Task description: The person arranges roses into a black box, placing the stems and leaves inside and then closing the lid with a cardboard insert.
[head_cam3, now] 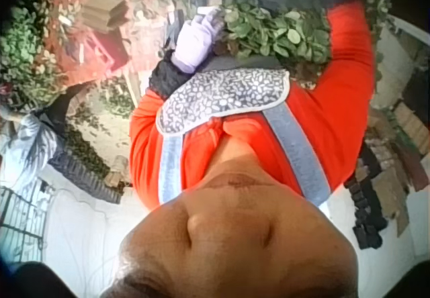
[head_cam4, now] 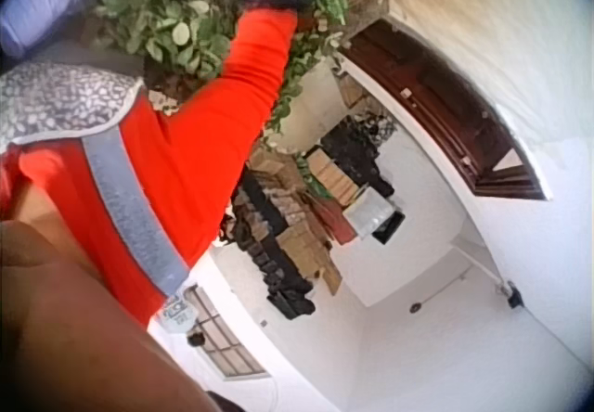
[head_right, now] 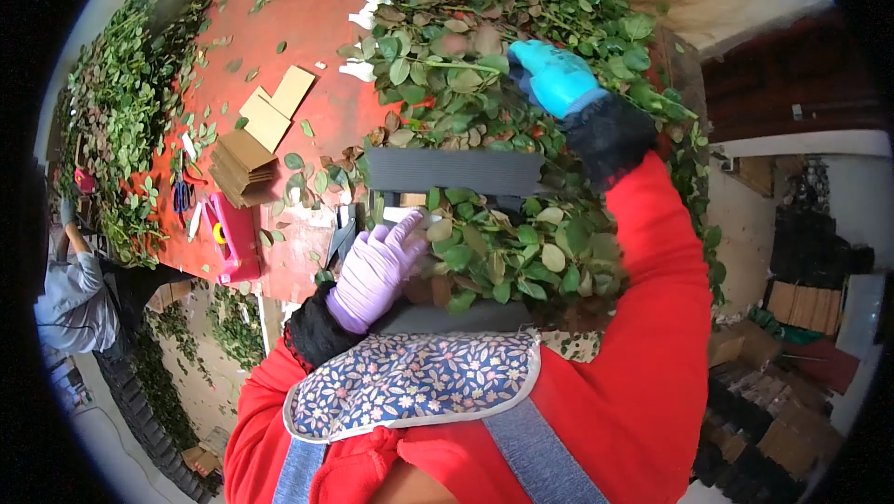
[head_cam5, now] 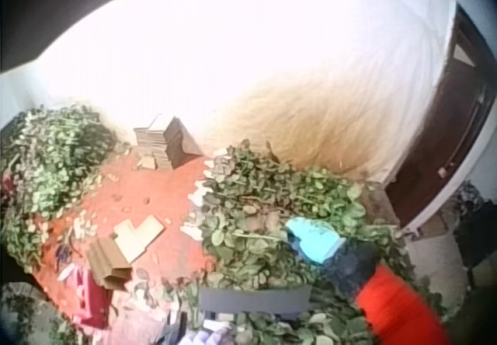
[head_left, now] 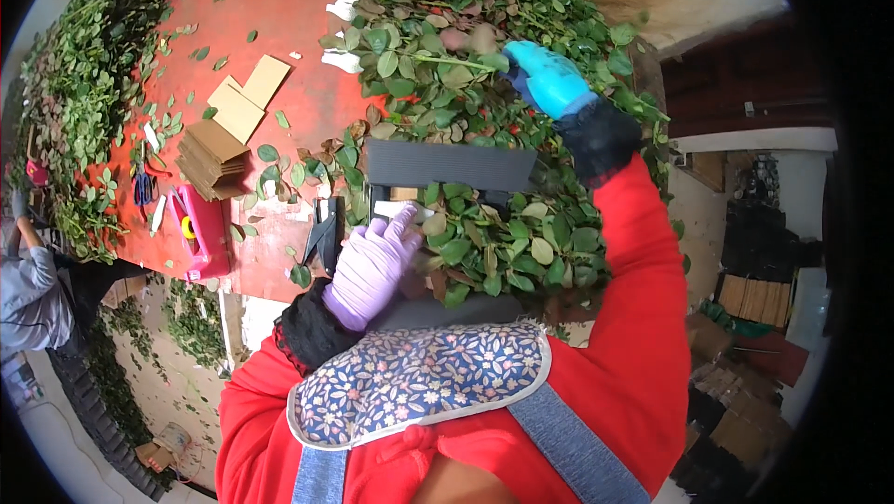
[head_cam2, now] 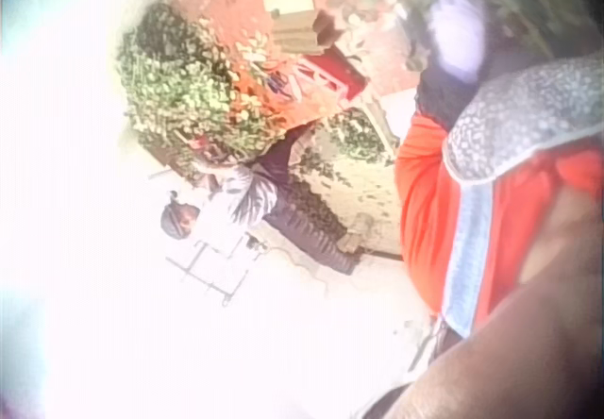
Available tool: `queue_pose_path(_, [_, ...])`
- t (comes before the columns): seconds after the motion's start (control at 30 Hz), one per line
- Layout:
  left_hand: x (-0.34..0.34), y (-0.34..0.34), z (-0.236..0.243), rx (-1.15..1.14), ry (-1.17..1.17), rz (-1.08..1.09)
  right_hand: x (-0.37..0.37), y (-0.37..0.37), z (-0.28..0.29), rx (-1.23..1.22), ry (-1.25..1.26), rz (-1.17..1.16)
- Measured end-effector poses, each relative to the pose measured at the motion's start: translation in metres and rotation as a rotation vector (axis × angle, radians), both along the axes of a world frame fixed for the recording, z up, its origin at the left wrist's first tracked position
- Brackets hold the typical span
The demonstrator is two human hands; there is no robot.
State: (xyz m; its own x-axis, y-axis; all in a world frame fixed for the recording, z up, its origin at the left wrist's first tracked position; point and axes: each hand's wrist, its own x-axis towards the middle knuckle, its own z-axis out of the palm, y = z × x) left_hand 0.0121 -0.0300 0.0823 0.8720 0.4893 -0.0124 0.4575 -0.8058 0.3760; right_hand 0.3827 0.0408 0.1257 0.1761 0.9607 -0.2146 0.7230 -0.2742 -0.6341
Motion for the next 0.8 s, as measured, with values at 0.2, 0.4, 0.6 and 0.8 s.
queue_pose_path(0.2, [-0.002, 0.004, 0.003, 0.052, -0.005, -0.049, 0.020, -0.008, 0.023, 0.563, -0.247, 0.217])
queue_pose_path(0.4, [-0.002, 0.004, -0.018, -0.043, -0.004, 0.015, 0.025, -0.016, 0.008, 0.310, -0.291, 0.256])
queue_pose_path(0.6, [0.002, 0.007, -0.002, 0.068, -0.025, -0.083, 0.021, -0.018, 0.038, 0.284, -0.300, 0.118])
queue_pose_path(0.8, [-0.002, 0.004, -0.031, -0.097, -0.009, 0.090, 0.008, -0.067, 0.099, 0.051, 0.409, -0.064])
